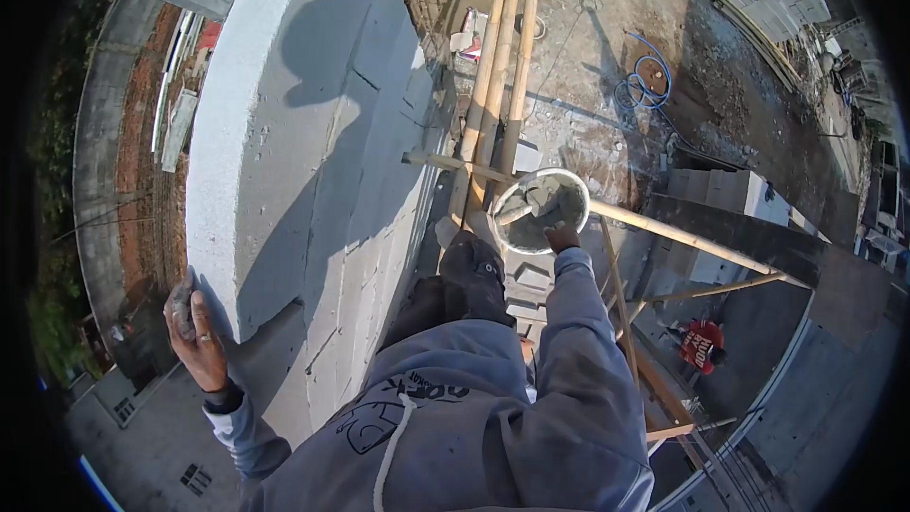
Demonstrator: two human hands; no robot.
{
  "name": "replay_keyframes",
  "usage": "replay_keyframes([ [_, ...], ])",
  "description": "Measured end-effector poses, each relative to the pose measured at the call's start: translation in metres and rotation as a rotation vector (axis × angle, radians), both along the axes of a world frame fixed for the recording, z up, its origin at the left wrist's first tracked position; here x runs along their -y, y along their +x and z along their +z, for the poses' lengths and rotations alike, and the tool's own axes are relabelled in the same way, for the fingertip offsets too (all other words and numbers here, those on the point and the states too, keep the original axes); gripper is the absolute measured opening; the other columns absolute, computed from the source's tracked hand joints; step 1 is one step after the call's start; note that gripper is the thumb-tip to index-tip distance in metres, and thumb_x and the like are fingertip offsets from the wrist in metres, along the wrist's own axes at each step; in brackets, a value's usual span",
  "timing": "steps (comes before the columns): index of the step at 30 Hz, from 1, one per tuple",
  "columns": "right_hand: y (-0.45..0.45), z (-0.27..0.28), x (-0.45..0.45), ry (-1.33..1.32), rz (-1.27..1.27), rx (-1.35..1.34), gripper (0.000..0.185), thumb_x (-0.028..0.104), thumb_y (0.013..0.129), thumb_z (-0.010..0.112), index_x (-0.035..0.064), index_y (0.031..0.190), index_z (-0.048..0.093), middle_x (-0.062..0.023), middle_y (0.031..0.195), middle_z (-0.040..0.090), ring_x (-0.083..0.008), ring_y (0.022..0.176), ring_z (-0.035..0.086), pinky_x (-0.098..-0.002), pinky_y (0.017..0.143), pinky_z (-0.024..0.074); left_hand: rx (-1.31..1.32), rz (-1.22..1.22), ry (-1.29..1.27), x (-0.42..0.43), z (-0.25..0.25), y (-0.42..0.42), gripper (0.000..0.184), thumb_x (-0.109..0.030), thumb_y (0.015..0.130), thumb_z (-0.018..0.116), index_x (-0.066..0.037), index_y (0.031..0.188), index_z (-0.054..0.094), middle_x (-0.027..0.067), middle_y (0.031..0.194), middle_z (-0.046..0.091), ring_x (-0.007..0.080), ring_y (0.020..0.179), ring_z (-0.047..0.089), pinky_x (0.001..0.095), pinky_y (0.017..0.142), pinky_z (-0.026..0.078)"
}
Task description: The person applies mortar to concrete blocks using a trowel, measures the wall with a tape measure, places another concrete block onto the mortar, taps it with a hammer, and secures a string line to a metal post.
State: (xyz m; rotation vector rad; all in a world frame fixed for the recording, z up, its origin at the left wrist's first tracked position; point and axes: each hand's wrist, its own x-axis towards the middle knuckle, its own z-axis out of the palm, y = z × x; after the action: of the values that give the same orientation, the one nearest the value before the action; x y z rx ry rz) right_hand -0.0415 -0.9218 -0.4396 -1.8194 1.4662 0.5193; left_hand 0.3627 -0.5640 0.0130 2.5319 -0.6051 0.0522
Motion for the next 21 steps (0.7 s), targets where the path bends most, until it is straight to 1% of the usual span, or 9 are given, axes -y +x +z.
replay_keyframes([
  [3, 0.04, -0.033, 0.018, 0.002, 0.012, 0.035, 0.044, 0.039, 0.08, 0.057, 0.0, 0.101, 0.06, -0.0246, 0.11, 0.059, -0.0394, 0.105, 0.055, -0.0434, 0.087, 0.0441, 0.099, -0.003, 0.158, 0.004, 0.0, 0.002, 0.029, -0.015, 0.093, 0.05, 0.007, 0.108, 0.06, 0.0164, 0.105, 0.059, 0.0257, 0.101, 0.054, 0.034, 0.093, 0.038],
  [4, 0.059, -0.017, 0.023, 0.003, 0.084, 0.019, 0.045, 0.04, 0.081, 0.055, 0.0001, 0.101, 0.06, -0.0251, 0.107, 0.06, -0.0395, 0.104, 0.055, -0.0442, 0.087, 0.0443, 0.113, 0.019, 0.176, 0.006, -0.001, 0.002, 0.029, -0.015, 0.093, 0.05, 0.007, 0.108, 0.06, 0.0169, 0.105, 0.059, 0.0266, 0.101, 0.054, 0.0345, 0.094, 0.038],
  [6, 0.058, -0.06, 0.026, 0.035, 0.353, 0.085, 0.044, 0.04, 0.082, 0.053, 0.0009, 0.101, 0.06, -0.0252, 0.106, 0.06, -0.0401, 0.103, 0.056, -0.0448, 0.087, 0.0443, 0.14, 0.019, 0.27, 0.006, 0.003, 0.0, 0.028, -0.015, 0.092, 0.05, 0.006, 0.107, 0.061, 0.0175, 0.104, 0.059, 0.0275, 0.101, 0.054, 0.0356, 0.093, 0.038],
  [10, 0.114, -0.035, 0.01, 0.182, 0.197, 0.004, 0.044, 0.039, 0.084, 0.05, 0.0052, 0.111, 0.059, -0.021, 0.116, 0.058, -0.0371, 0.109, 0.054, -0.0428, 0.093, 0.0419, 0.194, 0.132, 0.235, 0.007, -0.007, -0.005, 0.027, -0.016, 0.092, 0.05, 0.006, 0.103, 0.061, 0.0179, 0.101, 0.06, 0.0286, 0.097, 0.055, 0.0375, 0.091, 0.038],
  [13, 0.155, -0.065, 0.031, 0.106, 0.334, 0.036, 0.051, 0.032, 0.082, 0.053, 0.0061, 0.125, 0.049, -0.0207, 0.121, 0.055, -0.0337, 0.115, 0.051, -0.0398, 0.097, 0.0407, 0.163, 0.218, 0.225, 0.019, -0.007, -0.002, 0.025, -0.017, 0.091, 0.051, 0.006, 0.095, 0.061, 0.0166, 0.095, 0.06, 0.0282, 0.089, 0.054, 0.037, 0.085, 0.04],
  [14, 0.17, -0.062, 0.037, -0.03, 0.229, 0.169, 0.051, 0.027, 0.082, 0.053, 0.005, 0.127, 0.046, -0.0197, 0.124, 0.053, -0.0322, 0.118, 0.049, -0.0383, 0.099, 0.0387, 0.135, 0.239, 0.212, 0.024, -0.003, -0.003, 0.024, -0.016, 0.091, 0.052, 0.006, 0.093, 0.06, 0.0165, 0.093, 0.059, 0.028, 0.087, 0.054, 0.0372, 0.084, 0.04],
  [17, 0.174, -0.133, 0.068, -0.074, 0.34, 0.173, 0.041, 0.02, 0.08, 0.053, 0.0008, 0.116, 0.053, -0.0212, 0.118, 0.056, -0.0345, 0.111, 0.053, -0.0388, 0.098, 0.0394, 0.182, 0.289, 0.233, 0.032, -0.007, 0.0, 0.021, -0.015, 0.09, 0.053, 0.005, 0.089, 0.059, 0.0166, 0.088, 0.058, 0.0279, 0.082, 0.053, 0.0377, 0.079, 0.04],
  [20, 0.193, -0.082, 0.088, -0.031, 0.285, 0.117, 0.038, 0.026, 0.079, 0.054, -0.0005, 0.106, 0.06, -0.0231, 0.107, 0.061, -0.0377, 0.102, 0.058, -0.0428, 0.091, 0.0448, 0.33, 0.376, 0.284, 0.025, -0.02, 0.005, 0.02, -0.014, 0.089, 0.055, 0.006, 0.087, 0.058, 0.0165, 0.086, 0.057, 0.0276, 0.079, 0.053, 0.0378, 0.077, 0.041],
  [21, 0.193, -0.091, 0.095, -0.033, 0.298, 0.069, 0.044, 0.036, 0.078, 0.058, -0.0002, 0.103, 0.061, -0.0237, 0.103, 0.062, -0.0384, 0.099, 0.059, -0.0435, 0.088, 0.0467, 0.162, 0.41, 0.163, 0.036, -0.014, 0.009, 0.019, -0.013, 0.089, 0.055, 0.006, 0.087, 0.057, 0.0171, 0.088, 0.058, 0.0287, 0.08, 0.054, 0.0383, 0.08, 0.041],
])
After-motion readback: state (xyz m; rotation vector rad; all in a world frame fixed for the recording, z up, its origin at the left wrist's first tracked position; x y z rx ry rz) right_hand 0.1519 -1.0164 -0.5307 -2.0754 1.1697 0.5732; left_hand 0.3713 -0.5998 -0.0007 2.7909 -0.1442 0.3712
